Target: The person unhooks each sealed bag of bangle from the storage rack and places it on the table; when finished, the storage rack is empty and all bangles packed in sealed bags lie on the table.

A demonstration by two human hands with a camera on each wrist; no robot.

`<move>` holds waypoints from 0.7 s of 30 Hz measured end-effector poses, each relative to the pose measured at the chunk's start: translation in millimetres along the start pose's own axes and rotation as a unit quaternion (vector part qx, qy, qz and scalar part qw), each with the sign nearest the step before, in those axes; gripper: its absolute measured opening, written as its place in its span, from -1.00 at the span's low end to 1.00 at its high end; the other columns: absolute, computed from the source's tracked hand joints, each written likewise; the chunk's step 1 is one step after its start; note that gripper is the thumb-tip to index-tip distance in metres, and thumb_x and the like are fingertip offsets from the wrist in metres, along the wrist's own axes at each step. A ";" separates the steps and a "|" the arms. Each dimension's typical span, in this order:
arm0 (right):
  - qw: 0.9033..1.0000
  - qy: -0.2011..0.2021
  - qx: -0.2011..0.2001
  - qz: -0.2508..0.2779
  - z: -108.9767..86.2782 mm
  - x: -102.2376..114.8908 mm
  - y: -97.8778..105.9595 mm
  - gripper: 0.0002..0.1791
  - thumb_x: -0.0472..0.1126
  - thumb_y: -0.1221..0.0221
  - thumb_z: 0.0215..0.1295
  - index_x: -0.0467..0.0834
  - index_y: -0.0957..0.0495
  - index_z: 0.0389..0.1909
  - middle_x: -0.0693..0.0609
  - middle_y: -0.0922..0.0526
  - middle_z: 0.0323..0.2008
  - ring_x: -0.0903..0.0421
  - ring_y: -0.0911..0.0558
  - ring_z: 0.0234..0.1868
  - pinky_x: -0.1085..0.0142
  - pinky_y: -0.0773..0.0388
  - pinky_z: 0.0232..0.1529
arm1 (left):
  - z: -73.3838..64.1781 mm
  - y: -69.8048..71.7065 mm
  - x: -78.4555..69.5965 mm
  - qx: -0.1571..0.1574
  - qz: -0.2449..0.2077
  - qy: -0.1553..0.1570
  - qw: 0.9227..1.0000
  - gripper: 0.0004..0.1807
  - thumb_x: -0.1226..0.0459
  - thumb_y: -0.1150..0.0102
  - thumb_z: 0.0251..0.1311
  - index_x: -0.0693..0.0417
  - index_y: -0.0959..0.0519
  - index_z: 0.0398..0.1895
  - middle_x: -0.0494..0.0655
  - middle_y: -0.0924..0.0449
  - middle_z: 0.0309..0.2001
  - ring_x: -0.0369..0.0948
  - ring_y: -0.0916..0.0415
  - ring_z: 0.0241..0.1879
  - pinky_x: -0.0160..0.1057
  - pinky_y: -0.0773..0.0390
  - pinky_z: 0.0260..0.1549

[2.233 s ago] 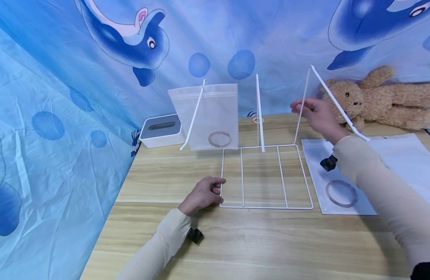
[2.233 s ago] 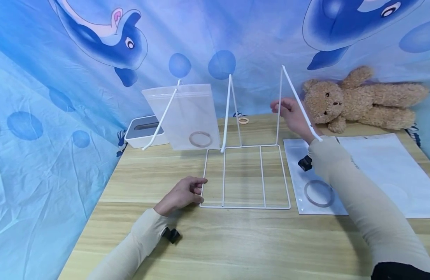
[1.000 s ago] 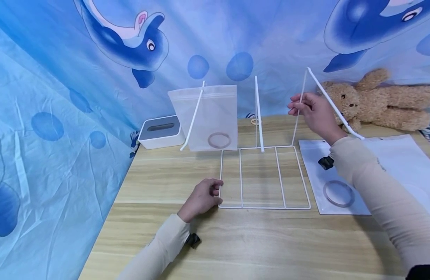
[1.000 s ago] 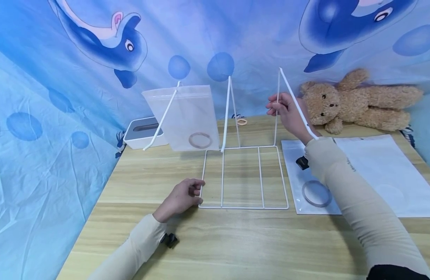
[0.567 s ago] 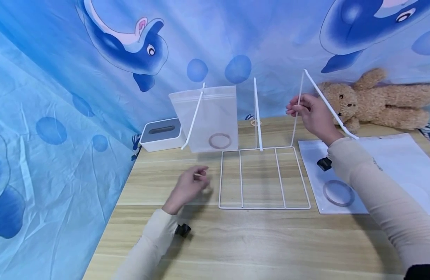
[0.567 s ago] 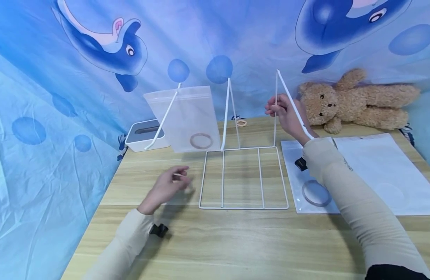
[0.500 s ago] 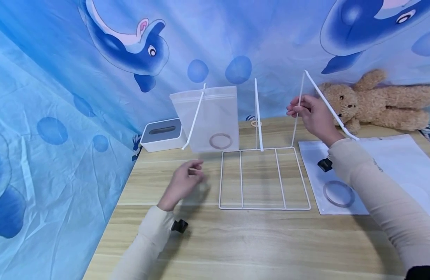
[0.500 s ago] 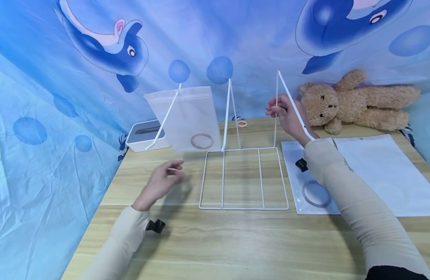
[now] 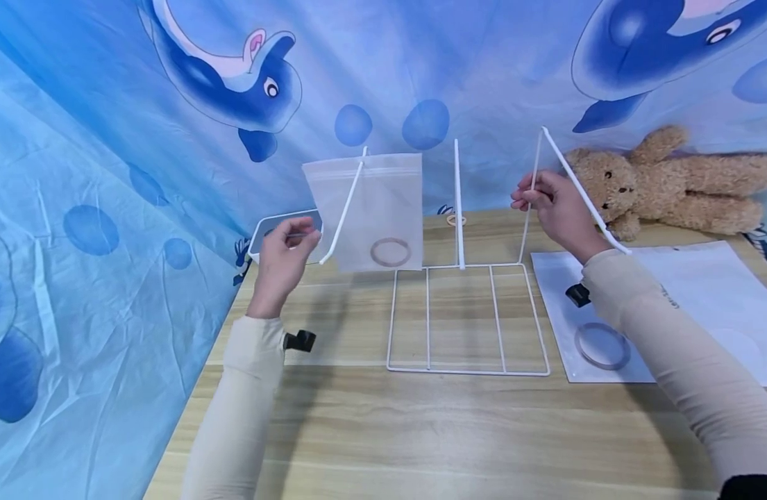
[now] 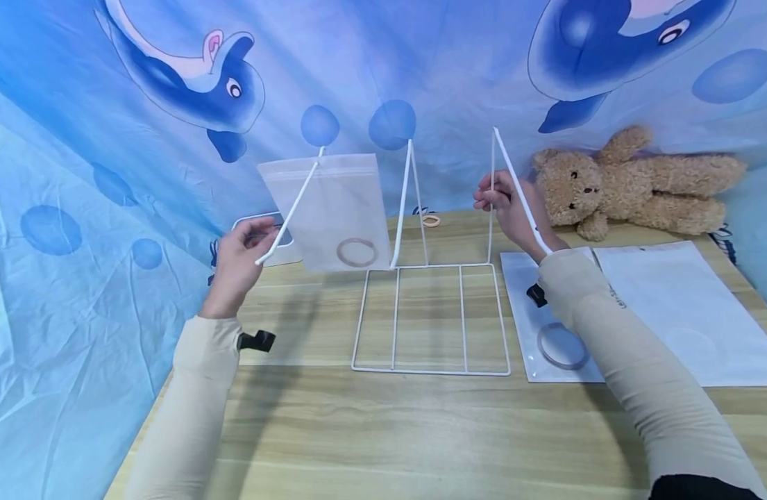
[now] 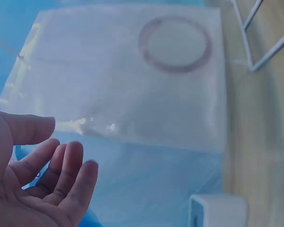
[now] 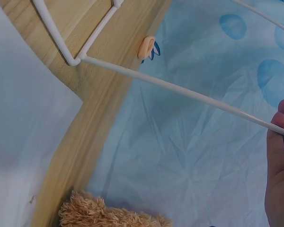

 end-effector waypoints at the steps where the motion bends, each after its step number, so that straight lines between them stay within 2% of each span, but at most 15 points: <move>1: 1.000 -0.003 0.004 0.003 -0.5 0.1 -0.2 -0.75 -0.23 -0.01 0.55 -0.37 -0.48 -0.01 -0.22 -0.65 -0.16 0.25 -0.63 -0.21 0.31 -0.55 -0.08 | 4.7 2.1 -2.0 -0.008 0.001 -0.002 1.000 -0.56 0.15 -0.19 0.40 0.18 -0.52 0.24 0.08 -0.55 0.07 -0.07 -0.52 0.06 -0.12 -0.48 0.07; 6: 1.000 -0.021 0.013 0.013 -2.7 -0.7 -0.8 -0.72 -0.18 0.02 0.56 -0.34 -0.45 0.02 -0.28 -0.62 -0.09 0.14 -0.63 -0.14 0.30 -0.54 -0.03 | 23.9 3.7 -11.3 -0.023 -0.008 0.005 1.000 -0.50 0.06 -0.20 0.40 0.14 -0.49 0.27 0.04 -0.53 0.06 -0.09 -0.50 0.08 -0.10 -0.48 0.11; 9: 0.999 -0.026 0.013 0.014 -3.2 -0.7 -0.4 -0.71 -0.18 0.02 0.57 -0.35 -0.45 0.02 -0.31 -0.61 -0.08 0.10 -0.64 -0.14 0.25 -0.54 -0.02 | 31.6 0.8 -17.7 -0.024 -0.004 0.009 1.000 -0.49 0.05 -0.19 0.40 0.10 -0.47 0.29 0.01 -0.52 0.08 -0.11 -0.49 0.09 -0.12 -0.53 0.07; 12: 1.000 -0.020 0.009 0.014 -3.2 0.8 -0.5 -0.71 -0.18 0.02 0.57 -0.36 -0.45 0.02 -0.29 -0.62 -0.10 0.10 -0.64 -0.15 0.27 -0.54 -0.04 | 38.0 0.1 -25.9 -0.034 0.003 0.004 0.999 -0.51 0.08 -0.20 0.40 0.09 -0.47 0.29 0.01 -0.51 0.10 -0.12 -0.48 0.10 -0.14 -0.56 0.01; 17: 1.000 -0.005 0.000 0.024 -3.5 2.4 -1.2 -0.72 -0.20 0.00 0.56 -0.38 -0.47 0.00 -0.28 -0.63 -0.15 0.09 -0.65 -0.17 0.37 -0.55 -0.10 | 44.7 1.5 -37.4 -0.054 0.008 -0.009 0.998 -0.54 0.13 -0.22 0.39 0.12 -0.48 0.27 0.02 -0.51 0.09 -0.12 -0.49 0.07 -0.15 -0.56 -0.04; 21: 0.999 -0.001 -0.004 0.036 -4.3 2.3 -0.2 -0.74 -0.23 -0.01 0.56 -0.38 -0.48 -0.02 -0.27 -0.64 -0.17 0.17 -0.65 -0.19 0.38 -0.55 -0.12 | 47.0 1.3 -42.6 -0.067 0.001 -0.014 0.998 -0.57 0.11 -0.21 0.39 0.10 -0.49 0.23 -0.01 -0.52 0.06 -0.15 -0.49 0.05 -0.16 -0.57 -0.07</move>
Point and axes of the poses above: each hand's wrist, its own z-axis towards the middle knuckle, its own y-axis out of the back of the hand, x = y × z, the point moved 7 cm from there along z, towards the middle knuckle
